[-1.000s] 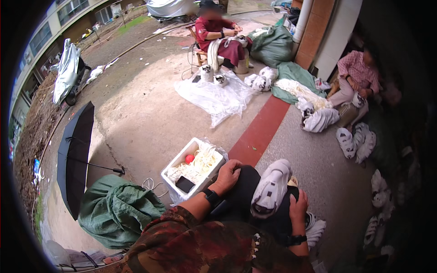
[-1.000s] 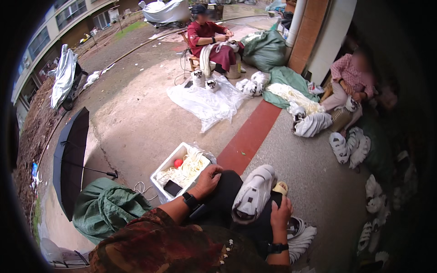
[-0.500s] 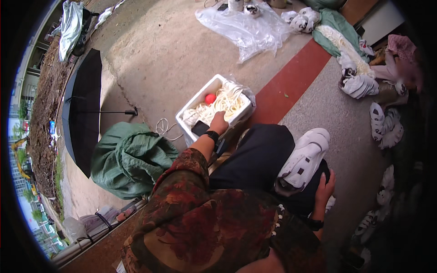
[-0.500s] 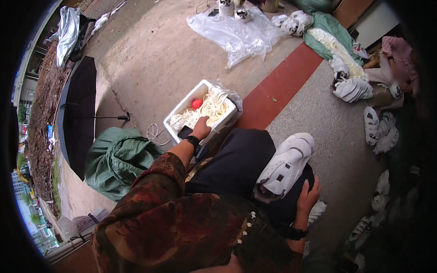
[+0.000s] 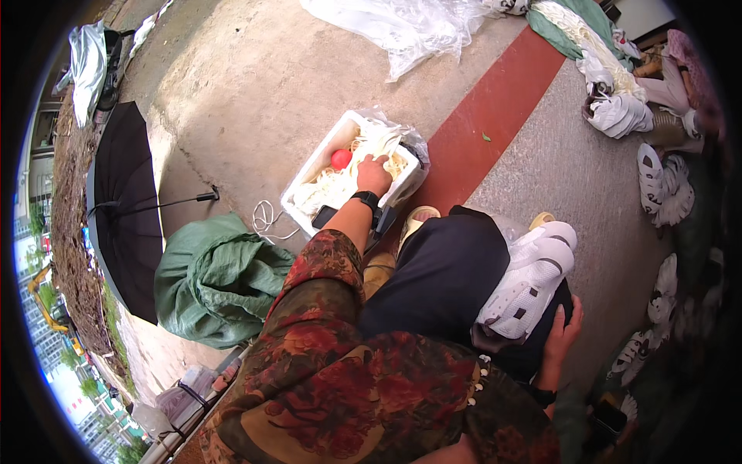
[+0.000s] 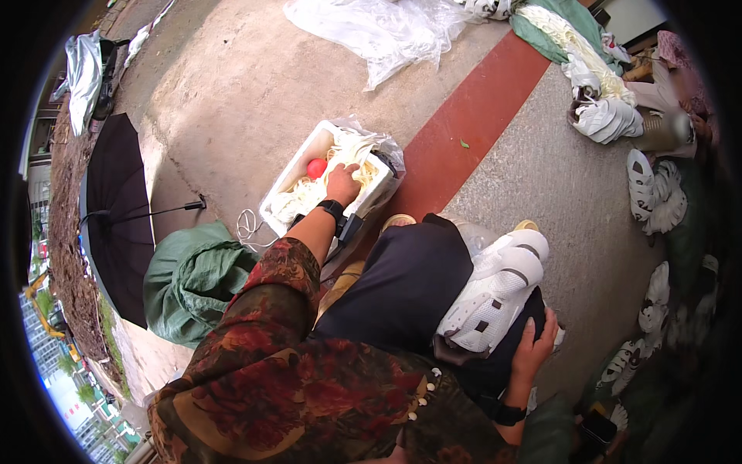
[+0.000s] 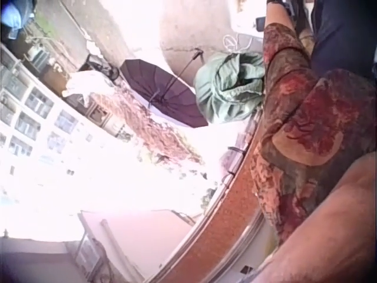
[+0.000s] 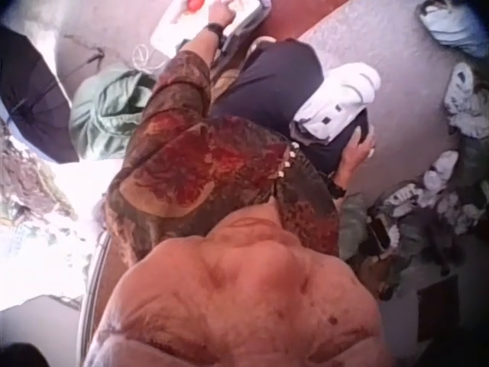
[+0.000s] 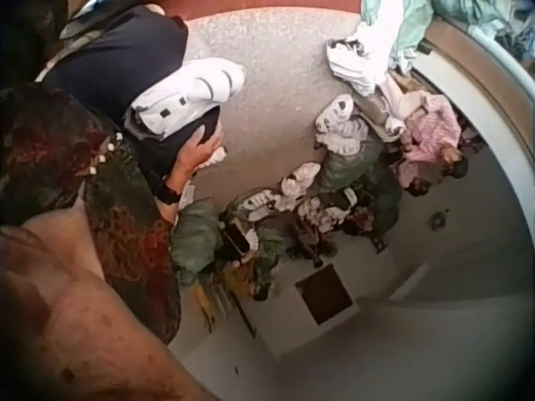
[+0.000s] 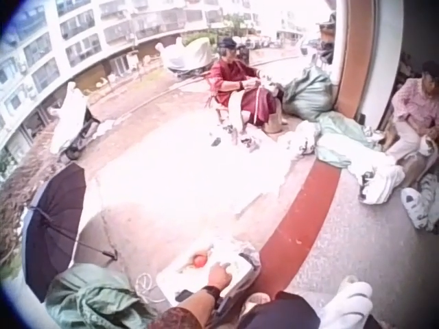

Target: The recorder is threading laces through the eyelets of a white athletic shoe.

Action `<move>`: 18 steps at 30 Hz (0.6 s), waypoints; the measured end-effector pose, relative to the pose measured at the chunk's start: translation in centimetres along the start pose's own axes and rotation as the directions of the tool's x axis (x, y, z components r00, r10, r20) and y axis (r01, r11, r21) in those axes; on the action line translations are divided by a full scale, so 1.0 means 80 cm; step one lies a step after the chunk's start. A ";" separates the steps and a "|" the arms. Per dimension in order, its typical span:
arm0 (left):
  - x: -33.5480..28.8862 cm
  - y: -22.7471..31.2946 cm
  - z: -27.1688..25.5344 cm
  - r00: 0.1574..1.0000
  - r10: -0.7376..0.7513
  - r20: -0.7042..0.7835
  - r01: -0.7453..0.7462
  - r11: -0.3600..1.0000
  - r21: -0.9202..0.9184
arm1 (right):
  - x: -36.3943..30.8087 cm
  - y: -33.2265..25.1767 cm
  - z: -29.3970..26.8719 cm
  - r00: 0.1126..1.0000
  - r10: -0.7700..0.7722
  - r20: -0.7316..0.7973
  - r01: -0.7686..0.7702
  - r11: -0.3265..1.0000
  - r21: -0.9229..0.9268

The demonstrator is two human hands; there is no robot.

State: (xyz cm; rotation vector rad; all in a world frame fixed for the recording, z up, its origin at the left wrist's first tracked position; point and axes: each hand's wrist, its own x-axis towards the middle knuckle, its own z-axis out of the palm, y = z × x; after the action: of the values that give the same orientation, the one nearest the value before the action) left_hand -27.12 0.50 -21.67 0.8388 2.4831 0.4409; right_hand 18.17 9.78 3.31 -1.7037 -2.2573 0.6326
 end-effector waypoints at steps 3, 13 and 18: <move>0.008 0.011 0.007 0.991 -0.131 -0.015 0.131 0.991 0.000 | 0.008 -0.007 0.001 1.000 0.007 -0.008 -0.007 1.000 -0.001; 0.025 -0.030 0.040 0.988 -0.093 0.123 0.096 0.995 -0.017 | 0.009 -0.028 -0.007 1.000 0.009 0.013 -0.008 0.999 -0.053; 0.008 -0.029 0.016 0.996 -0.062 -0.067 0.053 0.989 -0.135 | 0.004 -0.009 -0.001 1.000 -0.002 -0.030 0.001 0.999 -0.044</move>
State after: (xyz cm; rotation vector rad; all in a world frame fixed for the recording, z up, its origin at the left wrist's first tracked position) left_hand -27.99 -0.71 -23.95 0.7081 2.5030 0.6190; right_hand 17.46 9.94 3.71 -1.7202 -2.2674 0.5566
